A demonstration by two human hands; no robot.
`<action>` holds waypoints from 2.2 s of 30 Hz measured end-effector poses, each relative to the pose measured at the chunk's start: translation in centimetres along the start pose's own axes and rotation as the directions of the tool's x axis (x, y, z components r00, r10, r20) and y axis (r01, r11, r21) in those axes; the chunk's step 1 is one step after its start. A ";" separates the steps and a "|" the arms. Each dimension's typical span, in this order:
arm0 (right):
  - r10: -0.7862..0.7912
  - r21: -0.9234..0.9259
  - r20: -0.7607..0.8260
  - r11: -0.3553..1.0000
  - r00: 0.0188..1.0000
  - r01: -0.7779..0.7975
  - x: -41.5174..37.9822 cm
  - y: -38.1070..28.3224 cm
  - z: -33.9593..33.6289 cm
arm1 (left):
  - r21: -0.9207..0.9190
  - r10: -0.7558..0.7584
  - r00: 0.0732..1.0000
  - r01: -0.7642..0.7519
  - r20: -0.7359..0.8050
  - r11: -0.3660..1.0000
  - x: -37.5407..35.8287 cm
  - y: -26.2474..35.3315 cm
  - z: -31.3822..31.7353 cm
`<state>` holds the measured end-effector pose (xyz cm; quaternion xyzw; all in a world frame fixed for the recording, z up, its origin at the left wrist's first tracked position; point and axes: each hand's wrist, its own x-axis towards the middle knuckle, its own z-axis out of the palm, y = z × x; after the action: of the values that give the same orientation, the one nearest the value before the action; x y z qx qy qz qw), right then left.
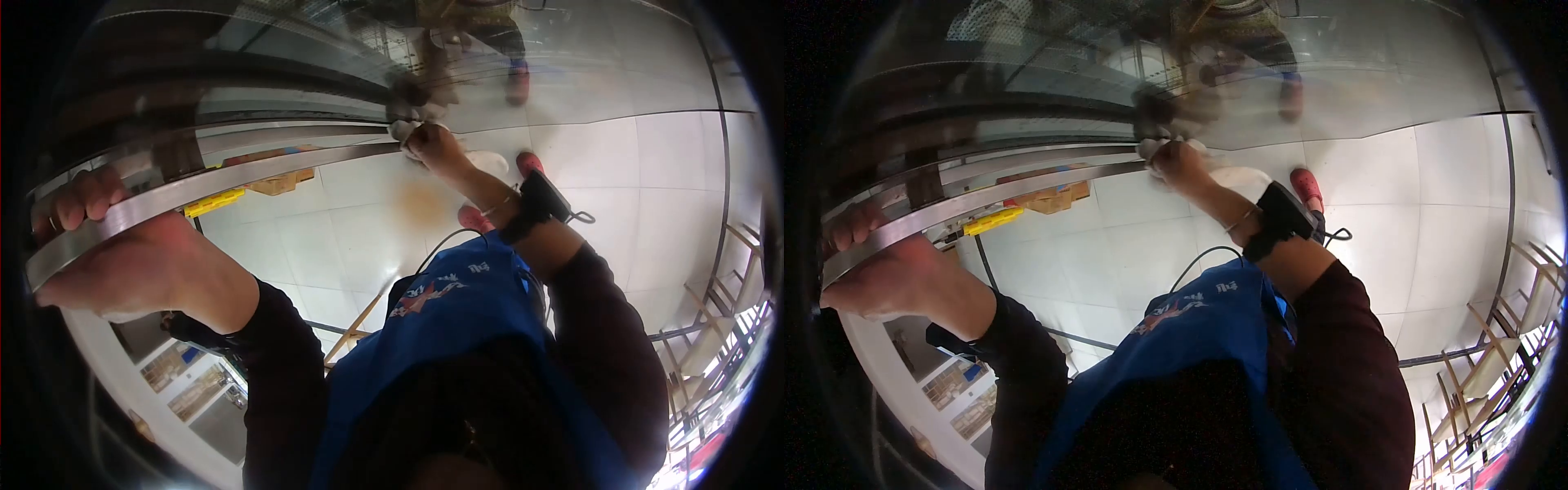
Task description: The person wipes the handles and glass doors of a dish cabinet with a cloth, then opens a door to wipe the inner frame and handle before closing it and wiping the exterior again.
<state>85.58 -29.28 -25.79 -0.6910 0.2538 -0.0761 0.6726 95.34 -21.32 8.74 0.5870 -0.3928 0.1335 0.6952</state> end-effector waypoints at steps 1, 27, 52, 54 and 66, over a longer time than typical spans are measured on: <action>0.148 0.233 0.011 0.961 0.989 -0.147 -1.1 -1.7 -0.2 | 0.052 0.015 0.999 -0.013 -0.037 0.999 -0.2 0.0 0.4; -0.236 -0.255 -0.211 0.950 0.949 0.180 0.6 3.2 1.9 | -0.096 -0.001 0.997 0.008 0.076 0.995 0.4 -0.8 -1.1; -0.196 -0.176 -0.227 0.972 0.954 0.158 0.0 0.3 0.9 | 0.170 0.093 0.990 -0.075 -0.104 0.983 -0.9 -0.2 1.5; -0.101 -0.188 -0.145 0.980 0.984 0.073 -0.4 -1.7 0.5 | 0.068 0.061 0.995 -0.056 -0.077 0.996 -0.6 -0.5 0.3; 0.010 -0.276 -0.198 0.959 0.980 -0.066 2.4 5.6 2.9 | 0.105 0.040 0.998 -0.033 -0.058 0.994 -0.1 -0.9 0.1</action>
<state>87.58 -27.58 -31.99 -0.7638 0.3399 -0.0934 0.5407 95.84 -21.63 8.02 0.6110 -0.3750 0.1840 0.6725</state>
